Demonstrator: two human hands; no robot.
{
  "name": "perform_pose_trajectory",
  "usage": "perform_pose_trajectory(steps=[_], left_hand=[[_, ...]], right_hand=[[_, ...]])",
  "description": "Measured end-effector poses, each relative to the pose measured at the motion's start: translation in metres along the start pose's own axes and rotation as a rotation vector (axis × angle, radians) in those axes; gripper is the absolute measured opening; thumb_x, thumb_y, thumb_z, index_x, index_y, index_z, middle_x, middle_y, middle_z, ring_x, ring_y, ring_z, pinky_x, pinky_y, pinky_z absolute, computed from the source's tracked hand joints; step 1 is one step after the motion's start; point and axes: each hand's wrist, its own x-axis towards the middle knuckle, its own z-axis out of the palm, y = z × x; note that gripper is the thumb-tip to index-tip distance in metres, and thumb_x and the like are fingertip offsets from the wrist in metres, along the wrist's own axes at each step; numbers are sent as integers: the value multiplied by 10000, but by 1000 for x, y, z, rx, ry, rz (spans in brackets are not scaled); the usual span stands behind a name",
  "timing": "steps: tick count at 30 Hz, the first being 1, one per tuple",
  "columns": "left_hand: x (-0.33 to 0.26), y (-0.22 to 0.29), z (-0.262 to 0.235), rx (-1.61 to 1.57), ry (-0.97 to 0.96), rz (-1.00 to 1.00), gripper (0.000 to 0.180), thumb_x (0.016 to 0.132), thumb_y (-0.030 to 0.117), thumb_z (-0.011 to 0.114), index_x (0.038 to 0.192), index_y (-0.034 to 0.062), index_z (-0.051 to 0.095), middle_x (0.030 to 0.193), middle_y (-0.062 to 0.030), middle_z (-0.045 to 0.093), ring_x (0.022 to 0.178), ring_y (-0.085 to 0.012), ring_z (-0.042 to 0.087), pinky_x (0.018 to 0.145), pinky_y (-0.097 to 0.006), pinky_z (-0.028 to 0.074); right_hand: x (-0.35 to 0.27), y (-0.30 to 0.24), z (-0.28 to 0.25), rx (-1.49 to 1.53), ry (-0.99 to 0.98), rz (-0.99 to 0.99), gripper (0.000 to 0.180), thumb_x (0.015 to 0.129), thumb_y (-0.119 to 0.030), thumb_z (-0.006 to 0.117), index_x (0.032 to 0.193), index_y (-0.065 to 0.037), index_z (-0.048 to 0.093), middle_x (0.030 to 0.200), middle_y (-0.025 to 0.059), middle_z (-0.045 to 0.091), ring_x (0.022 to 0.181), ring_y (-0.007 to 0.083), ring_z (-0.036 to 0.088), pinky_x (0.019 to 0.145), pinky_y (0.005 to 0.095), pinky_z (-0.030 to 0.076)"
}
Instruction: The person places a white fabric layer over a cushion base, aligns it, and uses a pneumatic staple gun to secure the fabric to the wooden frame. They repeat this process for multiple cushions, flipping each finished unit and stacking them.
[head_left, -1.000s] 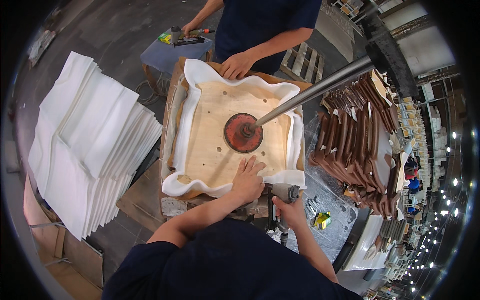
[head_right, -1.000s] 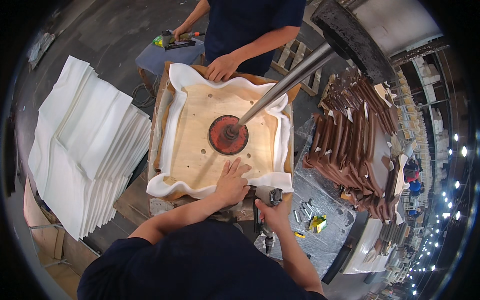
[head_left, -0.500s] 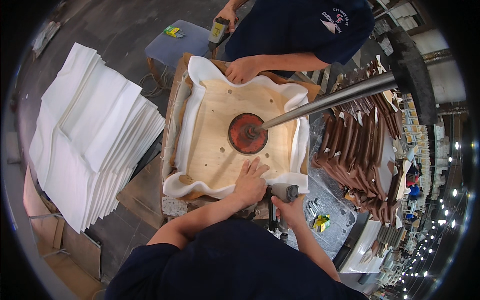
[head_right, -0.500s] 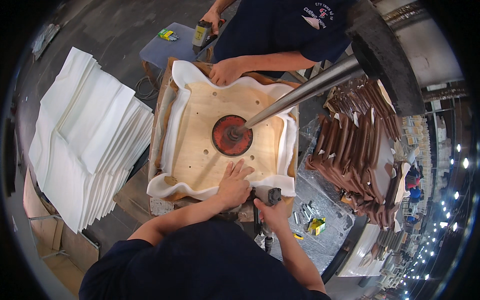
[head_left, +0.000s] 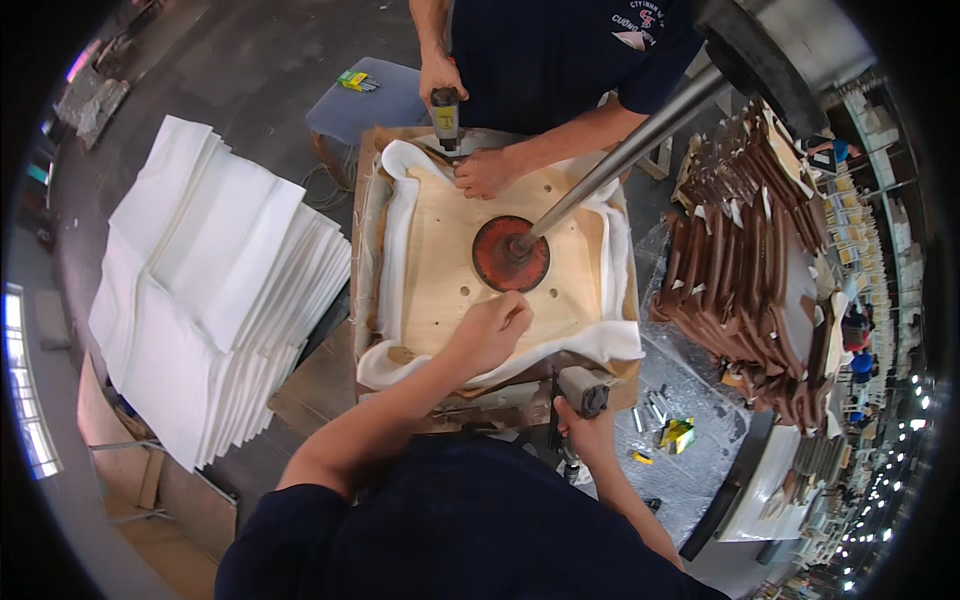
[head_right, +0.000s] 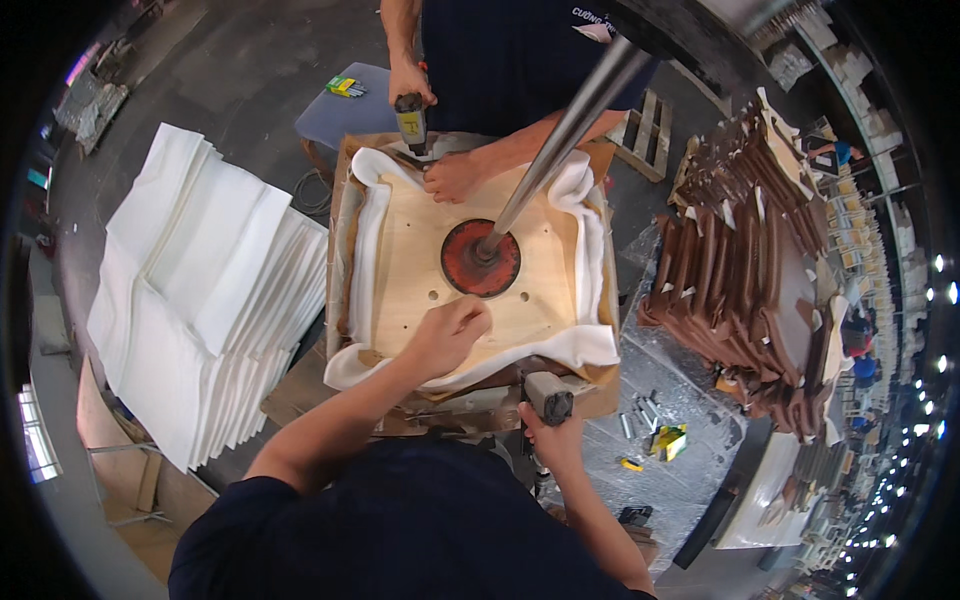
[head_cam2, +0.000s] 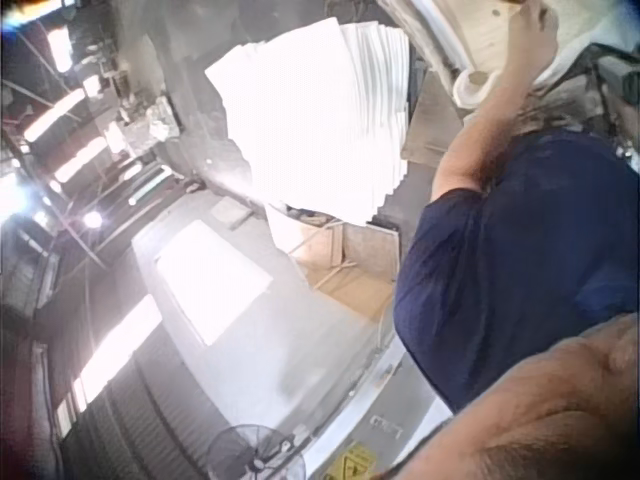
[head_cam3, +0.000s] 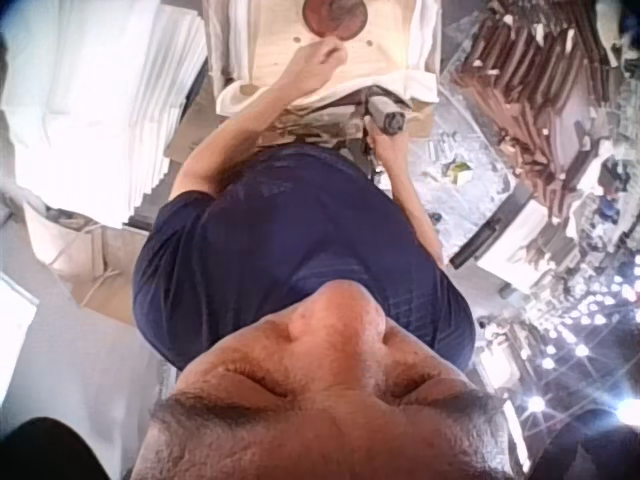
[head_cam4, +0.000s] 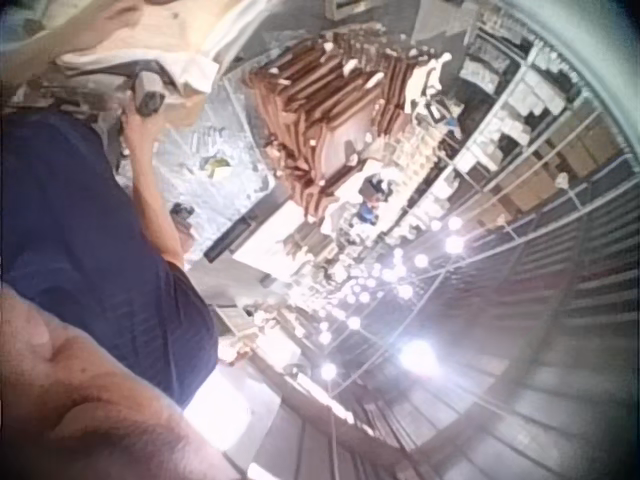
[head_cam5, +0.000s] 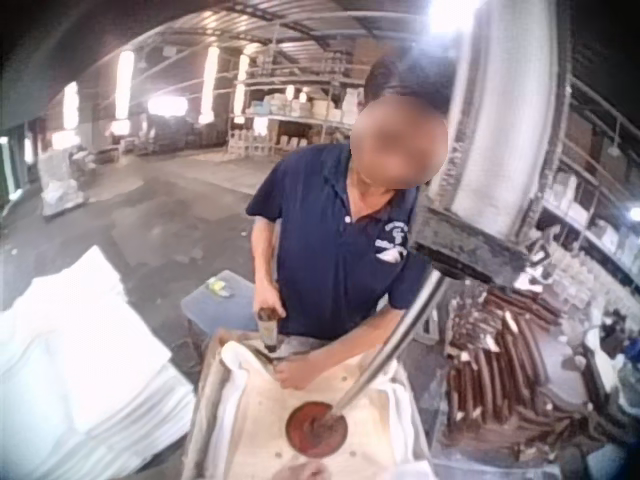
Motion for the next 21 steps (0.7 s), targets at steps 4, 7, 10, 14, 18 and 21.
perform_pose_trajectory(steps=[4, 7, 10, 14, 18, 21], left_hand=[[-92, 6, -17, 274, -267, -1, 272, 1004, 278, 772, 1111, 33, 723, 1387, -142, 663, 1313, -343, 632, 1080, -504, 512], [-97, -53, -4, 641, -89, 354, 335, 963, 285, 819, 1178, 63, 690, 1254, -145, 666, 1237, -362, 635, 1045, -518, 515], [-79, -69, -9, 724, -65, 443, 335, 936, 301, 829, 1148, 79, 696, 1133, -142, 645, 1114, -375, 635, 990, -522, 524], [-63, -73, -16, 852, -131, 496, 235, 969, 309, 774, 1023, 83, 734, 1081, -136, 659, 1091, -361, 653, 957, -505, 528], [-57, -74, -21, 889, -181, 534, 241, 982, 297, 740, 889, 75, 740, 1013, -143, 693, 1039, -357, 673, 930, -506, 527], [-44, -77, -26, 817, -211, 590, 250, 979, 276, 737, 841, 68, 734, 937, -142, 705, 980, -355, 685, 907, -507, 526]], right_hand=[[-8, 13, 15, -1, 83, -58, 710, 925, -150, 909, 1553, -40, 596, 1024, 60, 729, 674, 105, 629, 582, 287, 535], [-7, 2, 18, -38, 106, -42, 668, 918, -150, 913, 1510, -21, 633, 1076, 79, 758, 734, 130, 668, 643, 303, 562], [-7, -4, 19, -135, 142, -51, 625, 903, -143, 912, 1462, -6, 670, 1180, 126, 793, 961, 204, 745, 840, 359, 601], [-9, -1, 21, -143, 226, -92, 606, 886, -146, 911, 1434, -10, 691, 1257, 175, 807, 1184, 268, 765, 1026, 405, 585], [-12, -7, 30, -180, 292, -58, 597, 872, -176, 920, 1409, -18, 710, 1236, 192, 812, 1153, 306, 789, 991, 422, 602], [-7, -8, 28, -215, 303, -59, 575, 863, -209, 929, 1369, -17, 734, 1201, 189, 820, 1135, 326, 799, 967, 434, 611]])
